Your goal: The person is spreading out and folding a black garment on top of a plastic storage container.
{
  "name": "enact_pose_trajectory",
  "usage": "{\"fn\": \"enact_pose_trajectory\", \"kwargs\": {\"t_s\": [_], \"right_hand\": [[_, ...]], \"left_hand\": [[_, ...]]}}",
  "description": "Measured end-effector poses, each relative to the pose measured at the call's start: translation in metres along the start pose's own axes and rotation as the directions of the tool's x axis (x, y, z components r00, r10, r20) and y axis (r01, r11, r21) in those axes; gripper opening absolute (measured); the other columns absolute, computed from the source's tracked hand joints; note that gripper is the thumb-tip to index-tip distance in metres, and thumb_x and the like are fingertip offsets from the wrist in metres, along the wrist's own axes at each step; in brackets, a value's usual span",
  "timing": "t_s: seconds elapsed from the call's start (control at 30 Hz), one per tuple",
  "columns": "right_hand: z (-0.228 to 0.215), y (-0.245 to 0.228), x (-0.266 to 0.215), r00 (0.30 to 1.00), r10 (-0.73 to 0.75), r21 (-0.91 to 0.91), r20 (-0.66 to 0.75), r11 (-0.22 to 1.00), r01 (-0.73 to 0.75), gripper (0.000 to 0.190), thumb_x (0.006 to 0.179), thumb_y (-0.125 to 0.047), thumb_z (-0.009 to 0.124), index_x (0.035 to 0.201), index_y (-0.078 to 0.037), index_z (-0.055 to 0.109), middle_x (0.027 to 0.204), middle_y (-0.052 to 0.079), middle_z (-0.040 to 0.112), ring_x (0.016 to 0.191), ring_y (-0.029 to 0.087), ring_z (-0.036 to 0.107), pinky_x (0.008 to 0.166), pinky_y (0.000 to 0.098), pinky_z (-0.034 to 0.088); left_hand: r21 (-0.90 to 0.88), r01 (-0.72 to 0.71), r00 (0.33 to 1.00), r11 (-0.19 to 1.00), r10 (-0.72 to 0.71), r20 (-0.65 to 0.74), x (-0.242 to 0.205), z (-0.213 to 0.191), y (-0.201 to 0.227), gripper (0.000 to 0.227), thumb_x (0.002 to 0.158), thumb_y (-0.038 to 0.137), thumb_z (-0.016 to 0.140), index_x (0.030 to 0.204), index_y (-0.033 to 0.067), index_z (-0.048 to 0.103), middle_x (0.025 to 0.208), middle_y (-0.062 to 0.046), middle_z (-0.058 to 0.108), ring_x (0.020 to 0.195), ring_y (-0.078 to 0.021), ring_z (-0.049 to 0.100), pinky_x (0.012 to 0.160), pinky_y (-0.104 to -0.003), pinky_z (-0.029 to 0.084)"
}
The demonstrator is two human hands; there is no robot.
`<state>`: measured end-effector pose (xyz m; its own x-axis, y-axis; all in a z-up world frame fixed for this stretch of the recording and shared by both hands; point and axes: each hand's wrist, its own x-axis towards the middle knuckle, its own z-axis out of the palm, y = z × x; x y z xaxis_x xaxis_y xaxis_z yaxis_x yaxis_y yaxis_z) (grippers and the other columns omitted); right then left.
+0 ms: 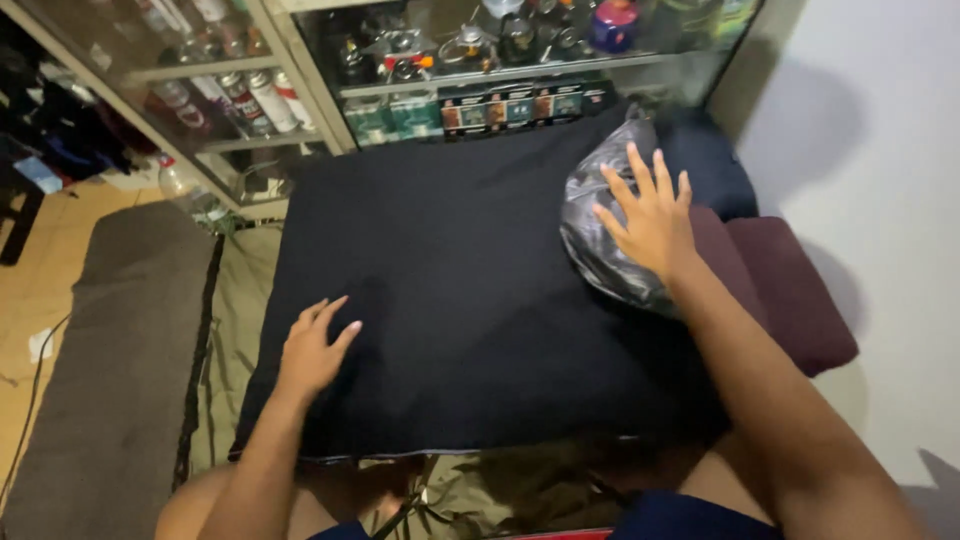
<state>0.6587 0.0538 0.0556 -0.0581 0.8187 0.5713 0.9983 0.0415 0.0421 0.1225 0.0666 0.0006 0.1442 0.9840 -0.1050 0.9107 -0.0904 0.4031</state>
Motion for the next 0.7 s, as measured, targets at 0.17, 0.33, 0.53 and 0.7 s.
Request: {"fn": "enact_pose_trajectory", "kwargs": {"t_s": [0.17, 0.33, 0.53, 0.7], "right_hand": [[0.037, -0.019, 0.03, 0.983, 0.008, 0.034, 0.183, 0.999, -0.014, 0.059, 0.109, -0.056, 0.039, 0.162, -0.032, 0.037, 0.174, 0.01, 0.024, 0.154, 0.051, 0.024, 0.111, 0.0844, 0.018], [0.157, 0.04, -0.032, 0.84, 0.09, -0.183, 0.535, 0.983, 0.011, 0.061, 0.107, -0.07, 0.018, 0.162, -0.044, 0.029, 0.177, -0.003, 0.015, 0.163, 0.037, 0.007, 0.119, 0.0786, 0.008], [0.156, 0.049, -0.03, 0.791, 0.121, -0.162, 0.6, 0.986, -0.029, 0.058, 0.109, -0.065, 0.019, 0.162, -0.044, 0.026, 0.176, -0.006, 0.012, 0.16, 0.035, 0.012, 0.117, 0.0792, 0.01], [0.038, -0.013, -0.037, 0.853, 0.137, 0.032, 0.504, 0.984, -0.177, 0.052, 0.115, -0.05, 0.025, 0.161, -0.031, 0.039, 0.174, 0.003, 0.025, 0.156, 0.038, 0.027, 0.118, 0.0756, 0.015]], "left_hand": [[0.131, 0.028, 0.997, 0.991, -0.037, 0.065, 0.004, 0.002, 0.012, 0.064, 0.099, 0.061, 0.056, 0.156, 0.036, 0.046, 0.163, -0.012, 0.04, 0.153, -0.0365, 0.036, 0.124, -0.058, 0.027], [0.146, 0.139, 0.982, 0.979, -0.156, 0.109, 0.003, -0.013, 0.014, 0.071, 0.1, 0.066, 0.049, 0.162, 0.0364, 0.035, 0.169, -0.012, 0.03, 0.157, -0.0353, 0.025, 0.126, -0.06, 0.019], [0.185, 0.124, 0.984, 0.975, -0.144, 0.101, -0.002, 0.0, -0.006, 0.072, 0.101, 0.064, 0.047, 0.164, 0.0334, 0.031, 0.17, -0.013, 0.027, 0.159, -0.0342, 0.021, 0.126, -0.062, 0.015], [0.22, 0.062, 0.994, 0.973, -0.08, 0.071, -0.013, 0.009, -0.019, 0.071, 0.102, 0.064, 0.044, 0.164, 0.0333, 0.03, 0.17, -0.013, 0.027, 0.159, -0.0354, 0.021, 0.126, -0.063, 0.016]]}}
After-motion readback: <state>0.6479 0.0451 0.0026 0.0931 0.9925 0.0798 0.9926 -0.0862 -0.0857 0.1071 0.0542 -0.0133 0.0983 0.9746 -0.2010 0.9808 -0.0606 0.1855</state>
